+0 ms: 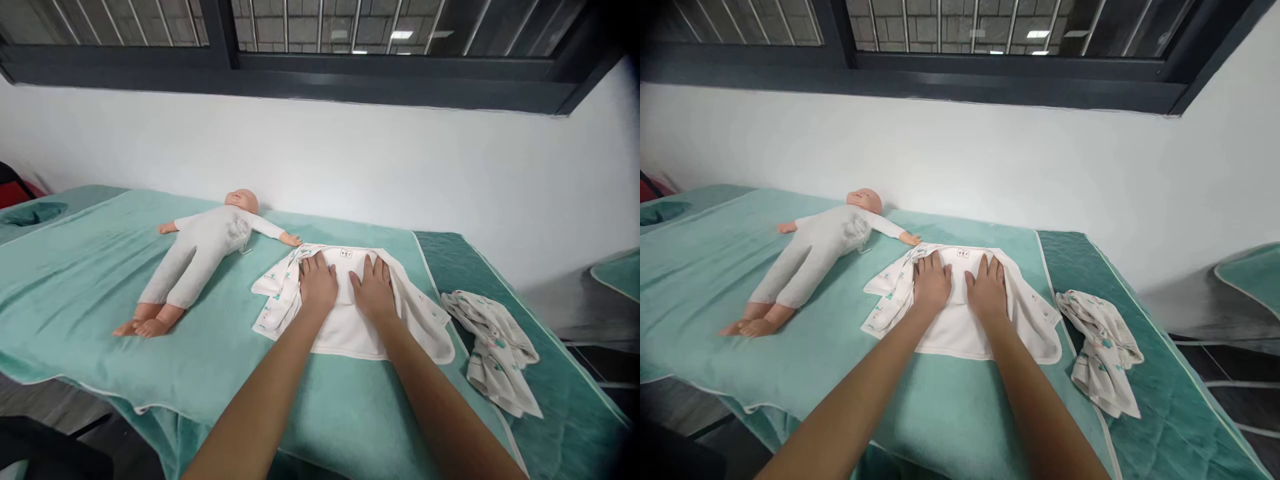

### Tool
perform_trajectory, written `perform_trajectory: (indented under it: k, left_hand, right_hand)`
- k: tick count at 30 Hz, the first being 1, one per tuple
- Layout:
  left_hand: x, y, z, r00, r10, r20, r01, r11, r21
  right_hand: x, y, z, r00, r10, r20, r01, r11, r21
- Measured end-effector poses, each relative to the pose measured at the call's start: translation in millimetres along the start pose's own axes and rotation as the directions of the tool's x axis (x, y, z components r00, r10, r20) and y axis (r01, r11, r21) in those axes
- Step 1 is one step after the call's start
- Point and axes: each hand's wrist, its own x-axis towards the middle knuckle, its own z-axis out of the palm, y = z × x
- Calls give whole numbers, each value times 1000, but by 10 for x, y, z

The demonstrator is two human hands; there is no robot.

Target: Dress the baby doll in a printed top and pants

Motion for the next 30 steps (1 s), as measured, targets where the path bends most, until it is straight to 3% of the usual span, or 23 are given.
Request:
perform_trajectory:
  k: [4, 7, 14, 23, 30]
  left_hand:
    - [35, -4, -57, 996, 7, -90, -8, 1000, -5]
    - [87, -61, -58, 994, 28, -105, -29, 1000, -10]
    - [112, -139, 38, 998, 26, 50, -25, 999, -23]
    - [139, -118, 102, 978, -33, 204, 36, 999, -9]
    - [218, -141, 82, 960, -84, 268, 91, 996, -14]
  right_hand:
    - [-10, 25, -93, 991, -59, -118, 68, 995, 68]
    - [11, 57, -115, 991, -60, -123, 74, 990, 117]
    - [59, 75, 16, 998, 14, 57, -17, 997, 69]
    - [82, 31, 58, 970, 78, 231, -79, 997, -4]
    - [85, 32, 24, 961, 89, 263, -87, 996, -17]
